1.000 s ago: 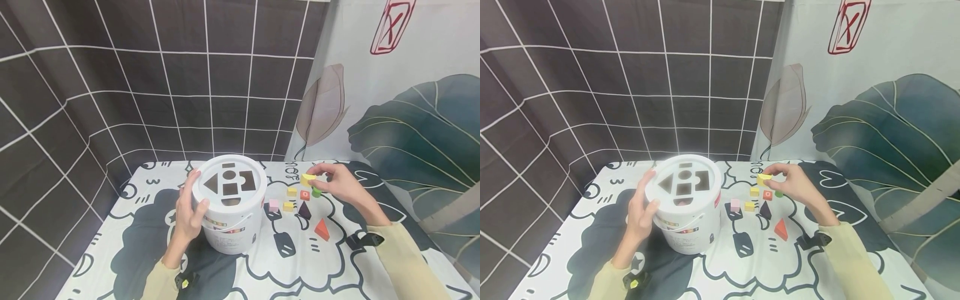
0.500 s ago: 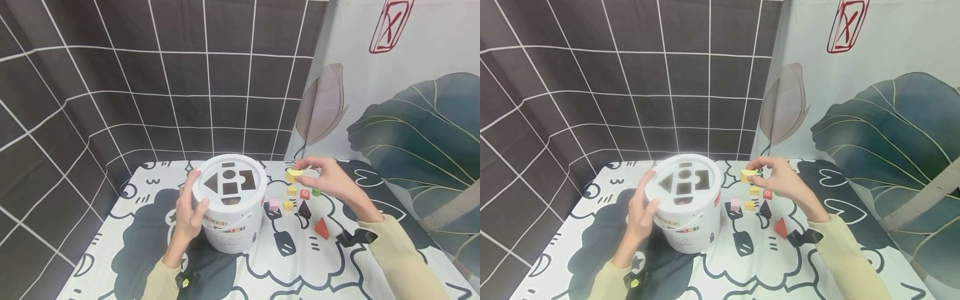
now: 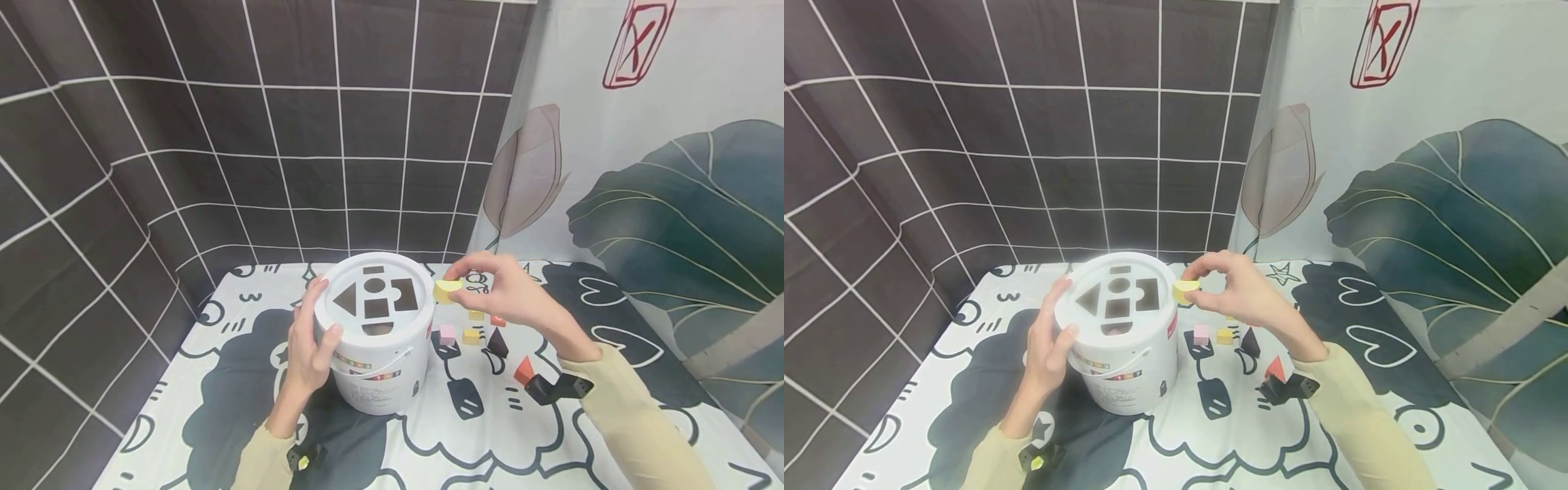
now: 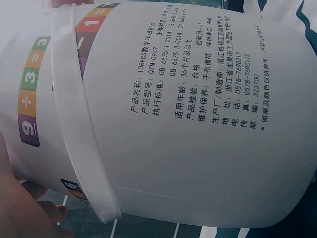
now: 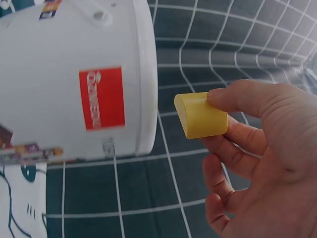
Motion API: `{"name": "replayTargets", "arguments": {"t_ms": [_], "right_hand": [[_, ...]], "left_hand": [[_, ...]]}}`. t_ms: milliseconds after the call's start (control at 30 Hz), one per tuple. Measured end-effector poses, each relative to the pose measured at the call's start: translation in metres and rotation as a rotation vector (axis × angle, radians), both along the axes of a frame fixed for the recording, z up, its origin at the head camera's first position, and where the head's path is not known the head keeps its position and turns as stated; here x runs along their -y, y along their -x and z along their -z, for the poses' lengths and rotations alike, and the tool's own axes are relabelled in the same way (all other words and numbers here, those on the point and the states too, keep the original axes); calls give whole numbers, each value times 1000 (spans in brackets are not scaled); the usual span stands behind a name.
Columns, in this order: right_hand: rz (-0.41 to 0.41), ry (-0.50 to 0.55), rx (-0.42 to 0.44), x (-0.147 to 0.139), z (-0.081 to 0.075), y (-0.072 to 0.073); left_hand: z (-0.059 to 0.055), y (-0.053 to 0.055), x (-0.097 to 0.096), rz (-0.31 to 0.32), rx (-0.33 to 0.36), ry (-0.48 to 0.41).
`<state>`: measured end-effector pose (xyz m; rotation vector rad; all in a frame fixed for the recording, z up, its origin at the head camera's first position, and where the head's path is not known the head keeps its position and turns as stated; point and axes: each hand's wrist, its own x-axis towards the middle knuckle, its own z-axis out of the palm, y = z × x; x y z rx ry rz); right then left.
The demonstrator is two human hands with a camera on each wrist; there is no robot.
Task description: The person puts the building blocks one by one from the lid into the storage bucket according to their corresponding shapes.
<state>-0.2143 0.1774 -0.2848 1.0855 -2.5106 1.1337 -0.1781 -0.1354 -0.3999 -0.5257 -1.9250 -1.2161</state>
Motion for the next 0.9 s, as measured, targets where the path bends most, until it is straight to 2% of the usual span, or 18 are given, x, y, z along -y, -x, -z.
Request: {"name": "replayTargets", "arguments": {"t_ms": [300,667,900], "right_hand": [[-90,20,-76,29,-2,-4],[-223,45,-102,64,9,-3],[-244,35,-78,76,10,-6]], "left_hand": [[-1,3,-1,15,-3,6],[1,2,0,-2,11,10],[0,1,0,-8,16,12]]}}
